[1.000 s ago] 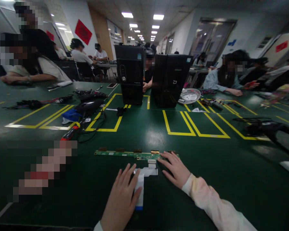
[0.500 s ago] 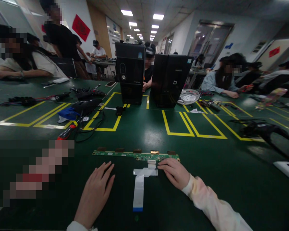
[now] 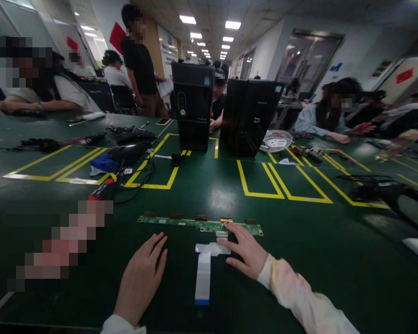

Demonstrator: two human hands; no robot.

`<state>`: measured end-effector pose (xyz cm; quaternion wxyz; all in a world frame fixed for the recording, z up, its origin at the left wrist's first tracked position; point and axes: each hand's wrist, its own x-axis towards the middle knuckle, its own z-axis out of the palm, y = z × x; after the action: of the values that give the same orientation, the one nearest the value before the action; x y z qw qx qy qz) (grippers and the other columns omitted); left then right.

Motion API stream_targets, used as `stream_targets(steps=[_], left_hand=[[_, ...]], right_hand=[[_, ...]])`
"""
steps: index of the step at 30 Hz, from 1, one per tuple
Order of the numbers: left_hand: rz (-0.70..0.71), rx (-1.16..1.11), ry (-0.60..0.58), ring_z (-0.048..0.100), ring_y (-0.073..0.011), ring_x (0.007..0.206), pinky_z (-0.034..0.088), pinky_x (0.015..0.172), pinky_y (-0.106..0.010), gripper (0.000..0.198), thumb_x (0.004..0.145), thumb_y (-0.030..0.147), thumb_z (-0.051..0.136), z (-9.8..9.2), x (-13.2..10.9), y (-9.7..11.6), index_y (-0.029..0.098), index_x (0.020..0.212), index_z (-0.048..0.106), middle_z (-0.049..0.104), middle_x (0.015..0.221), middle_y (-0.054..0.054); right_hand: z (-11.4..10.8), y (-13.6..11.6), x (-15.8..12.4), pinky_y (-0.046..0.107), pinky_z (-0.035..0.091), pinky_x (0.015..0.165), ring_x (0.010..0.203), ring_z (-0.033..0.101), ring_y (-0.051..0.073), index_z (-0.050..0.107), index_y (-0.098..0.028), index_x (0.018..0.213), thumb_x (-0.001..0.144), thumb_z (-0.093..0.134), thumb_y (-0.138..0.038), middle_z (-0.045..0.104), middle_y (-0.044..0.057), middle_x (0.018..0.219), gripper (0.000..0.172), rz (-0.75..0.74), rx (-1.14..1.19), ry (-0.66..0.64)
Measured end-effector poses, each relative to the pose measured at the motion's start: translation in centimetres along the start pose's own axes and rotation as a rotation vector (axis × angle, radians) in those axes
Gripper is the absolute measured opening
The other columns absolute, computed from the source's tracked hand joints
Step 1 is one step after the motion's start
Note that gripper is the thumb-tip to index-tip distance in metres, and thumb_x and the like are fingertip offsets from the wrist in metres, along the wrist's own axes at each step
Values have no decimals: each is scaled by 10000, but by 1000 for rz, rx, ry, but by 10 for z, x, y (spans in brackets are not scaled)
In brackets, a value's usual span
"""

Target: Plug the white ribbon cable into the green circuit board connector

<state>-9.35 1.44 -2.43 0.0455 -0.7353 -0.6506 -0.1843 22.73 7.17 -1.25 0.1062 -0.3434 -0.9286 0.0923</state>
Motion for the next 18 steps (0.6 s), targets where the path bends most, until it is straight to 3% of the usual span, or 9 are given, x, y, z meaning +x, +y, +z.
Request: stream_targets(steps=[6, 11, 18], left_hand=[[-80, 49, -5, 470, -264, 1271, 420, 1028, -427, 508, 935, 395, 295, -1, -5, 10, 124, 1294, 532, 525, 1363, -129], [-192, 164, -2, 476, -315, 1258, 427, 1000, -450, 660, 921, 451, 201, -9, -21, 5, 0, 1313, 482, 470, 1390, -219], [-251, 149, -56, 469, -331, 1247, 437, 949, -511, 538, 869, 454, 271, -29, -74, -22, 176, 1163, 627, 585, 1266, -145]], right_hand=[[0, 0, 0, 561, 255, 1084, 1387, 216, 302, 427, -292, 1396, 925, 391, -515, 266, 139, 1491, 523, 7, -15, -16], [2, 1, -1, 566, 250, 1088, 1391, 211, 301, 400, -294, 1413, 925, 397, -513, 254, 139, 1500, 535, 3, -33, -23], [2, 2, -3, 571, 242, 1089, 1393, 214, 297, 362, -309, 1433, 923, 392, -528, 236, 127, 1518, 556, 16, -48, -47]])
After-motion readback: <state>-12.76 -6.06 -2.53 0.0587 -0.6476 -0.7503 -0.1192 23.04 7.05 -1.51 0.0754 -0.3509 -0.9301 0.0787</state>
